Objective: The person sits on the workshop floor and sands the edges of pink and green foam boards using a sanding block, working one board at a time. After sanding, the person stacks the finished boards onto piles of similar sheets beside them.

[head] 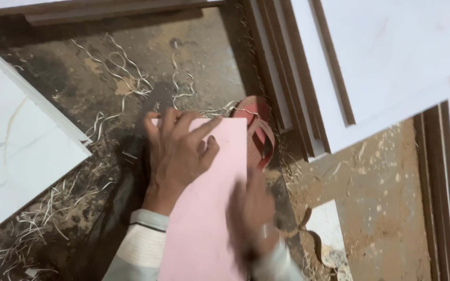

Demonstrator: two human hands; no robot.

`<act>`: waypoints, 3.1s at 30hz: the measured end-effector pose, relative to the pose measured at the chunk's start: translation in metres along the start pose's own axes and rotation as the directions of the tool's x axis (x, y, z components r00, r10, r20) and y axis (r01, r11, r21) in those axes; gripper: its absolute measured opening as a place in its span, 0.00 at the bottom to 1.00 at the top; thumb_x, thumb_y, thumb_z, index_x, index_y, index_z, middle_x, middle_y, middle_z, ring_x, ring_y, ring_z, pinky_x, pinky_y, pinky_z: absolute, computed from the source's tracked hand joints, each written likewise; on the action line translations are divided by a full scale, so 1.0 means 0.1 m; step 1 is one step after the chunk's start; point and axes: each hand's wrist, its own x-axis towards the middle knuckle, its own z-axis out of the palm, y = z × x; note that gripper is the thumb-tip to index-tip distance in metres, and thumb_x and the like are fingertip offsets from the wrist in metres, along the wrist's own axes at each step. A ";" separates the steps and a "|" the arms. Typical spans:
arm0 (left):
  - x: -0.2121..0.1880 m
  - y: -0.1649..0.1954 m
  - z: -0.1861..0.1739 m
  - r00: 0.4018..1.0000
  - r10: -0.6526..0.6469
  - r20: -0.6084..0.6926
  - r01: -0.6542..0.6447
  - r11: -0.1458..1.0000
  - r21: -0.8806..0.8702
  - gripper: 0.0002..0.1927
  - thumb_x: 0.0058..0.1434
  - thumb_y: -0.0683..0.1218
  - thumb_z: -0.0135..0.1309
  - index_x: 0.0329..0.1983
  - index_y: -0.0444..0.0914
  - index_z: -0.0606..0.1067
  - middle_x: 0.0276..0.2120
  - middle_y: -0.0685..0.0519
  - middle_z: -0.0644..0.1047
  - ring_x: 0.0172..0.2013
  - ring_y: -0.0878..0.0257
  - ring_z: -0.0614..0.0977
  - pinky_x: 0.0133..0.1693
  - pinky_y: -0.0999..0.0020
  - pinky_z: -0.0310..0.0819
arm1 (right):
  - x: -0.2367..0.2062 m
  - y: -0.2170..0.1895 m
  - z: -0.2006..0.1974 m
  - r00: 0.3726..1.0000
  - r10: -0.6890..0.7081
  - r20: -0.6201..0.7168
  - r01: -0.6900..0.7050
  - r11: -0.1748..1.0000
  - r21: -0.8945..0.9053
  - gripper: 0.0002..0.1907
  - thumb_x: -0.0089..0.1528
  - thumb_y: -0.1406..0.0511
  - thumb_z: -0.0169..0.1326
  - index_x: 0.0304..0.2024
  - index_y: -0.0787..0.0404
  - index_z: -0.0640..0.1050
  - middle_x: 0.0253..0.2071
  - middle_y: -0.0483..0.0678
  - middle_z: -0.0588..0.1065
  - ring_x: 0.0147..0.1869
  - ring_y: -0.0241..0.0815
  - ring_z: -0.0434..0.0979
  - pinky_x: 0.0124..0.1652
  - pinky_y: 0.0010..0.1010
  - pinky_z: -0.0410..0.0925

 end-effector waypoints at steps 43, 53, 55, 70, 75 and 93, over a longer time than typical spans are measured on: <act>-0.98 -0.23 -0.50 0.945 -0.172 -0.279 0.173 0.985 -0.023 0.13 0.71 0.46 0.48 0.44 0.44 0.85 0.41 0.55 0.84 0.45 0.58 0.76 0.58 0.54 0.55 | -1.55 0.26 0.05 0.925 -0.378 -0.052 0.379 0.925 0.031 0.26 0.65 0.58 0.48 0.61 0.65 0.67 0.53 0.69 0.71 0.48 0.72 0.73 0.43 0.56 0.67; -1.45 -0.30 -0.29 0.863 -0.291 -0.413 0.342 0.938 0.054 0.21 0.72 0.51 0.51 0.63 0.36 0.72 0.62 0.40 0.66 0.59 0.41 0.68 0.58 0.45 0.61 | -2.48 1.86 0.01 0.869 -0.262 0.419 -0.167 0.642 0.748 0.30 0.60 0.65 0.58 0.63 0.59 0.64 0.55 0.47 0.72 0.60 0.39 0.71 0.57 0.34 0.67; -1.74 -0.13 -0.37 0.821 -0.420 -0.388 0.442 0.896 -0.035 0.28 0.70 0.52 0.51 0.68 0.32 0.66 0.64 0.37 0.61 0.58 0.41 0.69 0.57 0.46 0.65 | -2.27 1.71 -0.11 0.880 -0.226 0.418 -0.147 0.707 0.691 0.27 0.59 0.65 0.58 0.61 0.60 0.71 0.47 0.48 0.72 0.48 0.40 0.74 0.46 0.33 0.71; -1.80 0.22 -1.07 0.387 -0.919 -0.074 0.125 0.131 -0.983 0.16 0.73 0.55 0.38 0.44 0.38 0.68 0.44 0.52 0.76 0.43 0.66 0.78 0.50 0.66 0.74 | -1.36 0.63 -0.12 0.888 -0.422 0.182 0.209 0.722 0.659 0.09 0.65 0.64 0.57 0.43 0.64 0.77 0.28 0.38 0.67 0.32 0.30 0.62 0.33 0.24 0.60; -1.68 0.47 -1.94 0.730 -0.585 -0.354 -0.237 0.268 -0.934 0.29 0.82 0.64 0.30 0.41 0.37 0.69 0.38 0.47 0.73 0.40 0.59 0.74 0.49 0.60 0.70 | -1.29 0.17 -0.32 0.546 -0.758 -0.357 0.837 0.471 0.279 0.09 0.64 0.71 0.59 0.46 0.61 0.75 0.37 0.44 0.69 0.36 0.34 0.68 0.36 0.24 0.64; -2.67 0.62 -0.85 0.721 -0.613 0.322 0.619 0.361 -0.697 0.40 0.62 0.45 0.54 0.76 0.44 0.51 0.74 0.46 0.55 0.73 0.51 0.56 0.68 0.52 0.51 | -0.36 0.51 0.05 0.697 -0.680 -0.229 0.665 0.732 -0.148 0.21 0.66 0.68 0.57 0.62 0.48 0.75 0.42 0.45 0.75 0.32 0.38 0.75 0.28 0.26 0.71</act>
